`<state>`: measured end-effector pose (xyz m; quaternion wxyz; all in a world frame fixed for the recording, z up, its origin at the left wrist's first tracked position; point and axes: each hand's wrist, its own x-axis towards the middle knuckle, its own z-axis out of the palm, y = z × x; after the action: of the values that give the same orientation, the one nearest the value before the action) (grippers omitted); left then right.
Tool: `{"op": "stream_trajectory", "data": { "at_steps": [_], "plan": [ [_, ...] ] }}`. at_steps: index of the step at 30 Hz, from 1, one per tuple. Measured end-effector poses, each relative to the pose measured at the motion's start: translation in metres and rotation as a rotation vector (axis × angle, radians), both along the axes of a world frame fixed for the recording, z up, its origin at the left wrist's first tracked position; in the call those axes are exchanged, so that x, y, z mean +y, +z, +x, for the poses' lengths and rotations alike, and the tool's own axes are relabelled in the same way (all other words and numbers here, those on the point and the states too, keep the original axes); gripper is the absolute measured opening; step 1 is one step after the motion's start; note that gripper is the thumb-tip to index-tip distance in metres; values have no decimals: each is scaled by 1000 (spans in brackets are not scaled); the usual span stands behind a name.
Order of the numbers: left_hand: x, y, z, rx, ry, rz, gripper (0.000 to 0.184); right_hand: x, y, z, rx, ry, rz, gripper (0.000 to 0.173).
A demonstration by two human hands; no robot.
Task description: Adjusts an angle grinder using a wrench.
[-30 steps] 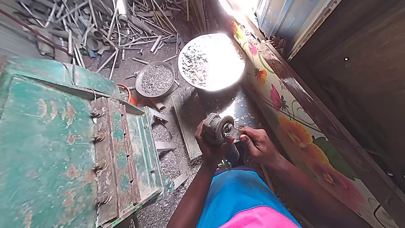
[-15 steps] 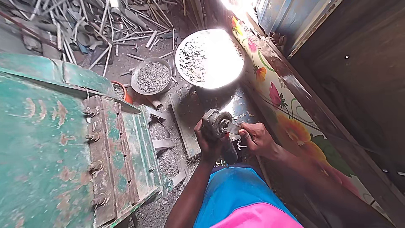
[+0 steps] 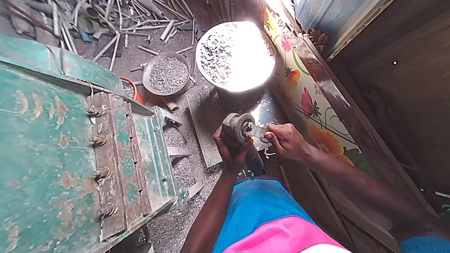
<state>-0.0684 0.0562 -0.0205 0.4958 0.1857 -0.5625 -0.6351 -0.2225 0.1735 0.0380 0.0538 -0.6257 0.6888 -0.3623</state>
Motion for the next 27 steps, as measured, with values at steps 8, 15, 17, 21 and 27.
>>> {"op": "stream_trajectory", "data": {
  "at_steps": [8,15,17,21,27],
  "plan": [
    [-7,0,-3,-100,117,-181,87,1,-22,40,-288,-209,-18,57],
    [-9,3,-6,-133,131,-276,88,3,-23,59,-326,-326,-101,58],
    [-8,3,-6,-139,127,-284,89,4,-23,64,-343,-358,-105,58],
    [-5,-2,-2,-149,121,-296,92,6,-20,78,-472,-416,-95,53],
    [5,-3,5,-132,97,-251,98,8,-17,97,-562,-496,-100,50]
  ]
}}
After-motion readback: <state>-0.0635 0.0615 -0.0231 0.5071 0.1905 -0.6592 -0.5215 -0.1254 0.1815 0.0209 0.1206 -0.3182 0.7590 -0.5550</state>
